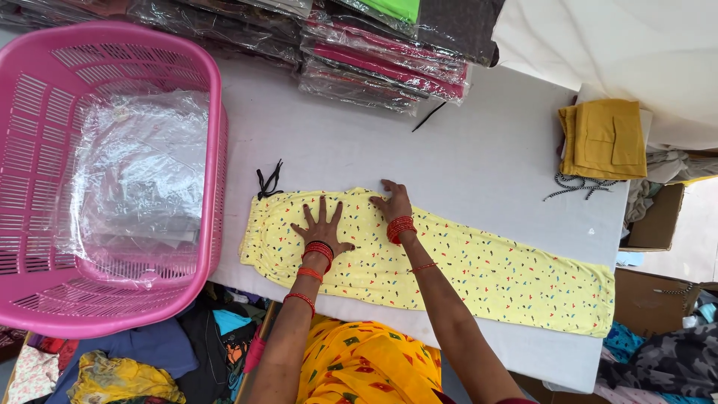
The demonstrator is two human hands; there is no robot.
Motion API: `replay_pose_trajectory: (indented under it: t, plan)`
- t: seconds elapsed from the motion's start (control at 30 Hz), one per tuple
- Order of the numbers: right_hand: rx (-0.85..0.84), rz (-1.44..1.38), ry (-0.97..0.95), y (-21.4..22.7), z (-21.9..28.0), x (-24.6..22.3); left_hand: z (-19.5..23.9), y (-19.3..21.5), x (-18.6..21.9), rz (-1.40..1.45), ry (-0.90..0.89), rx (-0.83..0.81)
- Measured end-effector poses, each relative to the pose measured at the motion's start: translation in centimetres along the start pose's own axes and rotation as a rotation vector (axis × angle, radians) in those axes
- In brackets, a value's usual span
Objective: The person folds a yellow patterned cloth on a white table. They smooth the fabric, fold it lengthwise multiple times, and then fold it into a compact square.
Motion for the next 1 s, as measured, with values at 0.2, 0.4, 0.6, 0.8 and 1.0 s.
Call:
replay_pose_trajectory:
  t: [0.2,0.4,0.6,0.8,1.0]
  plan:
    - [0.038,0.027,-0.352,0.0,-0.1,0.3,0.0,0.1,0.0,0.024,0.003,-0.006]
    - [0.121,-0.529,-0.41,-1.4,-2.3,9.6,0.3,0.3,0.1,0.032,0.013,-0.028]
    - [0.238,-0.898,-0.376,5.2,4.9,11.5,0.1,0.0,0.0,0.042,0.0,-0.009]
    - [0.737,-0.898,-0.521,20.3,31.1,25.9,-0.6,-1.8,0.2,-0.014,-0.04,0.055]
    - [1.29,-0.338,-0.824,23.5,73.5,30.4,-2.1,-3.2,0.6,-0.006,-0.055,0.125]
Point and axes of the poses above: each hand's wrist, its own z-axis away from the middle knuckle, its own y-axis out of the back of the hand, x = y × z, the point moved 8 cm from there along -z, towards the middle knuckle, and after that the axes turned 8 degrees about -z, right-handed, at the moved point
